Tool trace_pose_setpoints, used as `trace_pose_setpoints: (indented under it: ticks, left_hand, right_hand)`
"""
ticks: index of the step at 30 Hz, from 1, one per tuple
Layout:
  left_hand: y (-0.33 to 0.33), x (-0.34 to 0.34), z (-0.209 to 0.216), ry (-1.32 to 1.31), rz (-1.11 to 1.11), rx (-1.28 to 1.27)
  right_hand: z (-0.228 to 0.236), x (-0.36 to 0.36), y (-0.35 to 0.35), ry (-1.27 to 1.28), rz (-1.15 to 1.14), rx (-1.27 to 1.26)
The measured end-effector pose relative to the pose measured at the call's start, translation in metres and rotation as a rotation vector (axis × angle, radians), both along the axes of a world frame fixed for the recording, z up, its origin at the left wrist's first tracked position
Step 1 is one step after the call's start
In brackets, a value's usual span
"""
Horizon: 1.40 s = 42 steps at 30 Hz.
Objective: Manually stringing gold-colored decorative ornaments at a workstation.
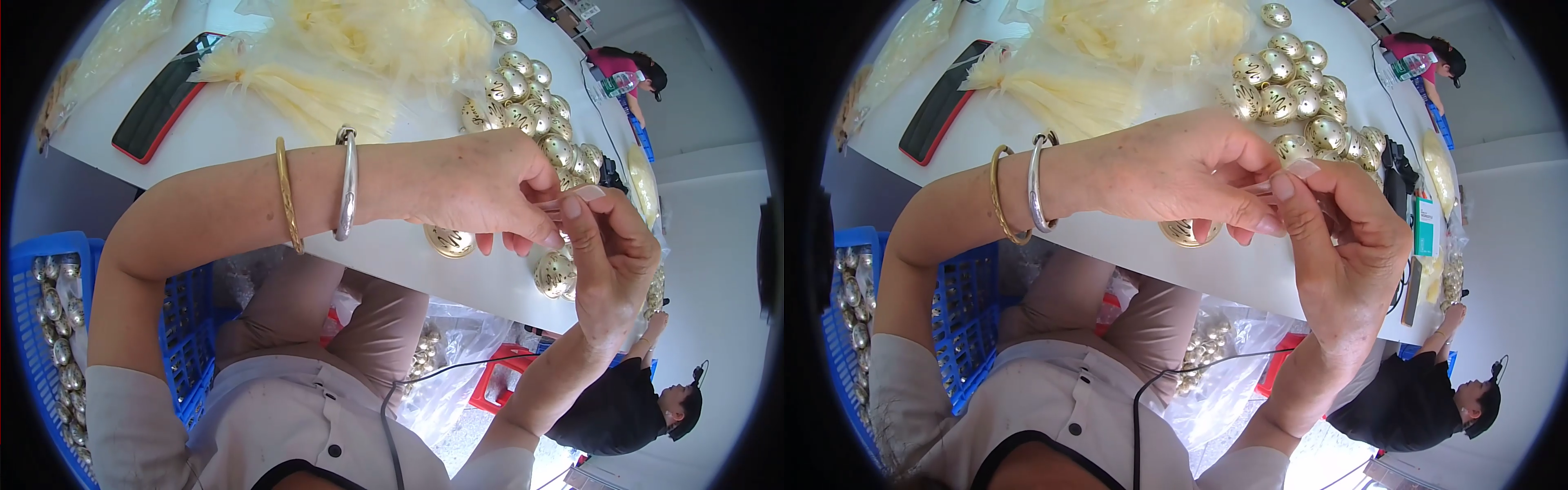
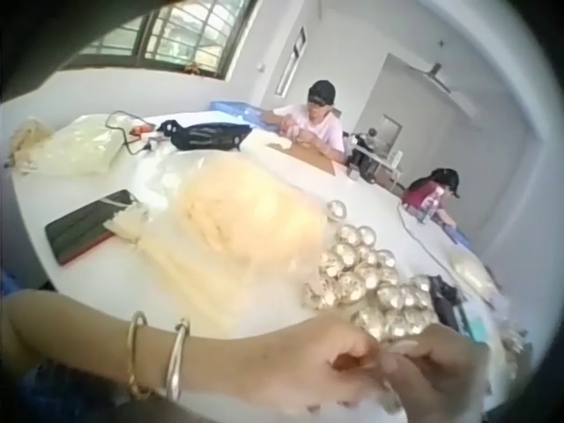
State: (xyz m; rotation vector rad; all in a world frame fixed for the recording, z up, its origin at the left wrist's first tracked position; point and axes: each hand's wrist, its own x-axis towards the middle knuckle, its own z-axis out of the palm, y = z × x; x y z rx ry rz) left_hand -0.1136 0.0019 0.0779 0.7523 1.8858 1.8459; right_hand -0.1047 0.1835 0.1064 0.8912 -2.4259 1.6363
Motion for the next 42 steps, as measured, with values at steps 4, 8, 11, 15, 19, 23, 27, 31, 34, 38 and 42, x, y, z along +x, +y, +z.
trace_pose_setpoints:
  ticks: [4,8,11,15,19,23,27,31,34,38,42]
  left_hand:
    - [-0.006,0.003,0.002,-0.018,0.078,-0.03]
    - [-0.009,0.005,0.002,-0.003,0.104,0.038]
    - [-0.01,0.005,0.002,0.013,0.102,0.06]
    - [-0.012,0.002,0.0,-0.013,0.065,0.109]
    - [-0.013,0.005,0.0,-0.047,0.058,0.224]
    - [-0.014,0.006,-0.001,-0.068,0.076,0.243]
    - [-0.016,0.005,0.0,-0.089,0.087,0.278]
    - [-0.015,0.01,0.005,0.102,0.151,0.142]
    - [-0.011,0.016,0.007,0.324,0.309,0.019]
    - [-0.011,0.019,0.009,0.366,0.35,-0.039]
    - [-0.012,0.015,0.009,0.39,0.344,-0.044]
  right_hand:
    - [0.004,0.002,-0.004,0.024,-0.034,-0.028]
    - [0.008,0.002,-0.006,0.02,-0.042,-0.021]
    - [0.011,0.004,-0.008,0.024,-0.041,-0.004]
    - [0.016,0.005,-0.01,0.086,-0.038,0.036]
    - [0.018,0.005,-0.01,0.134,-0.02,0.03]
    - [0.016,0.003,-0.009,0.081,0.027,0.039]
    - [0.018,0.006,-0.009,0.03,-0.053,0.025]
    - [0.02,0.007,-0.009,0.062,-0.06,0.021]
    - [0.019,0.004,-0.007,0.07,-0.025,0.018]
    - [0.017,0.004,-0.011,0.032,-0.03,-0.018]
    - [0.016,0.009,-0.006,0.081,-0.043,-0.014]
